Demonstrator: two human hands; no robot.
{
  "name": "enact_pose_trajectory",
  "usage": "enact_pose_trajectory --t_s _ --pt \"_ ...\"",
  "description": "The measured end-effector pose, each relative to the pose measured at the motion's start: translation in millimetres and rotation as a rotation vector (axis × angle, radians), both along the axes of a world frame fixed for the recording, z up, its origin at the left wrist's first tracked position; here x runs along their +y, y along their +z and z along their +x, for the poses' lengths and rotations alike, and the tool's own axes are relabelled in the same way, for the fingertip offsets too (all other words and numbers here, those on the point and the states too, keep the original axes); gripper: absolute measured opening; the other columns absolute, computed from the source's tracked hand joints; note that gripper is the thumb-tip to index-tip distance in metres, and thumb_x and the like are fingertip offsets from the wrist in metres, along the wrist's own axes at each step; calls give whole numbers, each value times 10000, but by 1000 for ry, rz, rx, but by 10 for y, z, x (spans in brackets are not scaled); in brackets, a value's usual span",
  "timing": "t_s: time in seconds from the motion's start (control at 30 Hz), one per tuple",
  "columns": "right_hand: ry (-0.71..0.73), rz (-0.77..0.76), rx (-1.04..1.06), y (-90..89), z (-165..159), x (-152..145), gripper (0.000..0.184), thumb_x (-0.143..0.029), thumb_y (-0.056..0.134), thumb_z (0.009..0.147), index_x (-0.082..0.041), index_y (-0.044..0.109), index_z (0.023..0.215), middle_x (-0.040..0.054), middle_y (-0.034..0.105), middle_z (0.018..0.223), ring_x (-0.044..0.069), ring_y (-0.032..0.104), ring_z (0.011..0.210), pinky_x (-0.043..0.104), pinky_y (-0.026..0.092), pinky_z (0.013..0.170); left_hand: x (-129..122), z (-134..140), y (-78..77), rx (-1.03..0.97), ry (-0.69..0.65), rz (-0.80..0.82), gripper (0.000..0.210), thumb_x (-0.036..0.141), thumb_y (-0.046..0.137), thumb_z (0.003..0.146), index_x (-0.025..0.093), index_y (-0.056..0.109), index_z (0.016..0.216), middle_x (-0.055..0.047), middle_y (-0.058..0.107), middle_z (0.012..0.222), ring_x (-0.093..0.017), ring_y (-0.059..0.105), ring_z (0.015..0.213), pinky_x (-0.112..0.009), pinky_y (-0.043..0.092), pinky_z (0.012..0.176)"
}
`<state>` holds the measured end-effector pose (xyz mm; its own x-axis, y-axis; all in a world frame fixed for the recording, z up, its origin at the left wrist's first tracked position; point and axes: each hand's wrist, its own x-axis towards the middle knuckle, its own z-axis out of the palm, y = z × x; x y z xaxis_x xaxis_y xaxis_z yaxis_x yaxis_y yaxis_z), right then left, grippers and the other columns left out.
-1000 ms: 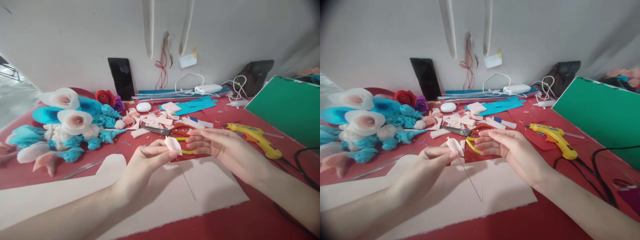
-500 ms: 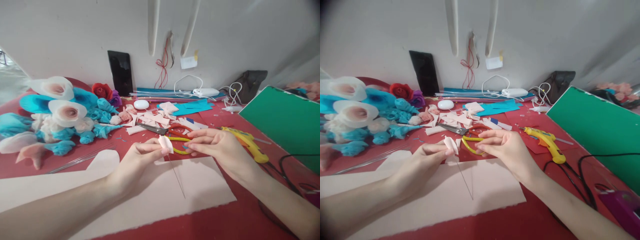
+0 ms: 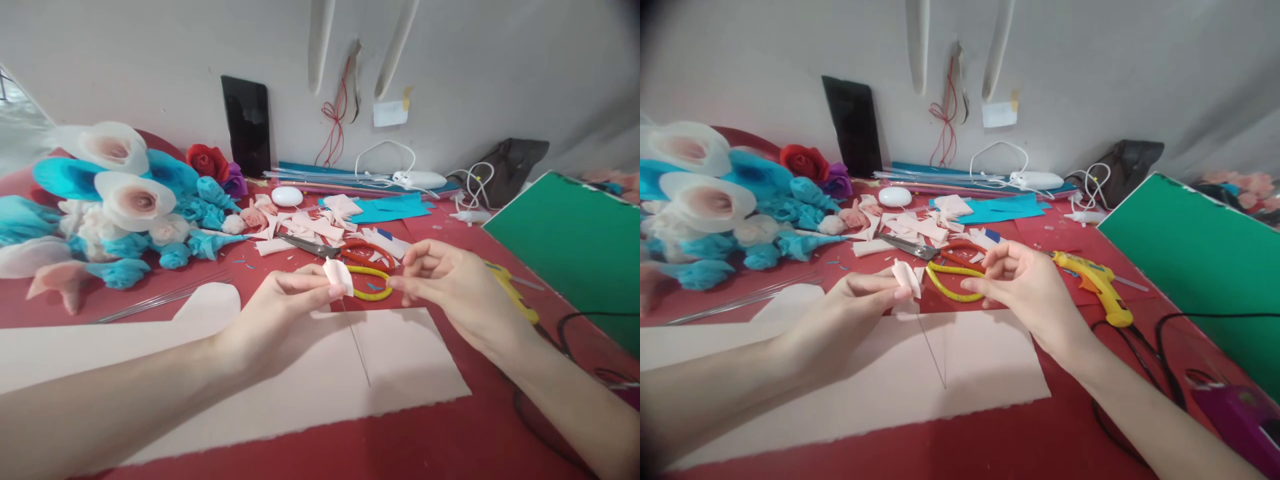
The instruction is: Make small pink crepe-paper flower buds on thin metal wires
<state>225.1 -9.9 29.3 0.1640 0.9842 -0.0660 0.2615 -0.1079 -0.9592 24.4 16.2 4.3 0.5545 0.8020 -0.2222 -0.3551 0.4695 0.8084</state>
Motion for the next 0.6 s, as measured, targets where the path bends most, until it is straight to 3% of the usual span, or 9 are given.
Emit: enact_pose_trajectory --t_s 0.2,0.27,0.4,0.5,0.6 --pt "3 47 -122 0 57 27 307 -375 720 676 -169 534 804 -55 514 523 53 456 393 153 398 382 14 19 -27 -8 -6 -12 190 160 675 728 122 676 542 4 555 555 -78 549 535 -159 460 475" --pt "-24 85 -188 -4 70 41 292 -351 709 688 -166 559 859 -29 560 577 71 491 437 162 418 397 20 17 -32 0 -6 -22 176 168 679 724 124 683 554 -7 580 560 -87 559 532 -168 461 472" --pt "-47 145 -297 -23 89 76 277 -239 704 666 -167 599 911 53 632 931 150 615 686 221 503 534 13 -2 -16 21 -8 -42 155 179 694 709 129 693 562 -20 598 551 -105 572 530 -186 464 474" --pt "-41 170 -334 -34 109 93 262 -191 692 660 -164 622 911 51 644 872 178 620 774 276 510 688 8 -5 -1 31 -8 -54 145 184 701 698 138 699 561 -10 575 509 -100 552 491 -196 456 458" --pt "-27 163 -312 -30 128 88 265 -194 689 669 -162 627 925 54 649 851 188 619 809 279 510 692 9 5 11 35 -6 -66 146 184 705 693 143 697 553 4 550 483 -89 532 468 -201 459 463"
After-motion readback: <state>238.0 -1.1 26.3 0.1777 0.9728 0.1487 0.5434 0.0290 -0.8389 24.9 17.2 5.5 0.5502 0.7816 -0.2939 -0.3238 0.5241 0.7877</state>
